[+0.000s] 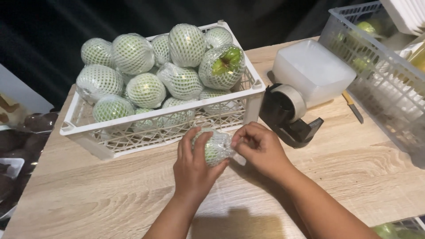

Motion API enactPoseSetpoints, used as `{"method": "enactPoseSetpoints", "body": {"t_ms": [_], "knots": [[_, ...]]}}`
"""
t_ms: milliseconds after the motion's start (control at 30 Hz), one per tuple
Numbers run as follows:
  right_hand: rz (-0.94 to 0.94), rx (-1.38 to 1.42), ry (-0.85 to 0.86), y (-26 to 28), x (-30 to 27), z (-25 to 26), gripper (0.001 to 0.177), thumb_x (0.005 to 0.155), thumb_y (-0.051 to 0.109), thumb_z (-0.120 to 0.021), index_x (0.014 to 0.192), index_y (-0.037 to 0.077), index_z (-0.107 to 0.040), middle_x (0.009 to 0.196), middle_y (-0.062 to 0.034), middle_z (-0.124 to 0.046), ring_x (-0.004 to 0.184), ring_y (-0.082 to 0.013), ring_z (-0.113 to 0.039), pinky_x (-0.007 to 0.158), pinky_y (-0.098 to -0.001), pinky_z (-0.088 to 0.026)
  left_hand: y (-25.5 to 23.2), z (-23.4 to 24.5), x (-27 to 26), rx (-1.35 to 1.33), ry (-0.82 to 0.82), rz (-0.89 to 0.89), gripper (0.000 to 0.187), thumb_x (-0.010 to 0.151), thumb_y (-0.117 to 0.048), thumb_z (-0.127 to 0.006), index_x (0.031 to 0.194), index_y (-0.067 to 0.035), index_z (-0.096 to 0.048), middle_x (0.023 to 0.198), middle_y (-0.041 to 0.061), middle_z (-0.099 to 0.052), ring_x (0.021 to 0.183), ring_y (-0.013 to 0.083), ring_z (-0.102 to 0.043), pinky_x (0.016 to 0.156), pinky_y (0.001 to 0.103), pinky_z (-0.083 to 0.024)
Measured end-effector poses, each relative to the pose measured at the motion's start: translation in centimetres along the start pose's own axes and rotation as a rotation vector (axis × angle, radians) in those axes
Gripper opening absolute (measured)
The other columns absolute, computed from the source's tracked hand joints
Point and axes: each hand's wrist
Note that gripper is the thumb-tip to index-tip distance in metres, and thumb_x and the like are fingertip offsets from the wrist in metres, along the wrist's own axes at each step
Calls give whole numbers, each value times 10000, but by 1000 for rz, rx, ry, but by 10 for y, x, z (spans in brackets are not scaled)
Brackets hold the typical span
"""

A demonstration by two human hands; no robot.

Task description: Wrapping individual guavas in plastic film and securing them with tape from a dispenser.

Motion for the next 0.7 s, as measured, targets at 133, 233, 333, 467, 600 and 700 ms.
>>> {"method": "enactPoseSetpoints", "body": {"t_ms": [133,233,333,467,600,700], "knots": [[13,-31,5,-5,0,-4,39,807,121,-706,791,154,-720,789,22,-620,699,-113,-513,679,-269,-396,-1,0,0,5,-3,-32,809,675,-438,-945,1328,-207,-526,1432,124,-477,1282,347,-526,594,414,-610],[-22,77,-121,-7,4,7,100,862,78,-653,780,130,-678,764,17,-648,713,-102,-555,696,-260,-432,0,-1,0,-10,2,5,798,681,-481,-935,1316,-224,-526,1428,100,-480,1279,330,-529,580,424,-605],[26,185,-207,-3,3,11,115,932,85,-642,826,125,-628,785,32,-615,742,-69,-539,716,-228,-431,-2,0,-1,-48,-19,36,791,670,-480,-939,1299,-225,-531,1422,79,-486,1292,311,-525,580,438,-601],[288,63,-153,-3,0,11,90,888,59,-656,807,96,-647,912,-27,-564,872,-140,-550,763,-259,-436,-1,2,0,-99,6,97,789,687,-488,-916,1315,-217,-521,1441,76,-468,1306,310,-507,638,456,-604],[329,-82,-135,-4,0,-1,136,782,182,-828,811,89,-732,827,-91,-613,820,-238,-595,701,-350,-500,-8,14,5,-237,-148,-34,837,599,-200,-986,1295,-51,-546,1289,262,-504,1211,525,-569,803,670,-582],[394,-157,-108,1,0,-5,144,773,181,-849,810,113,-728,804,-73,-627,799,-247,-625,728,-379,-520,-11,17,5,-242,-87,0,817,615,-150,-970,1301,-48,-537,1302,288,-494,1215,540,-556,777,718,-565]]}}
Point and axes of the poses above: each hand's wrist, its own x-axis towards the middle knuckle, its own z-axis out of the back of the hand, y = z × x
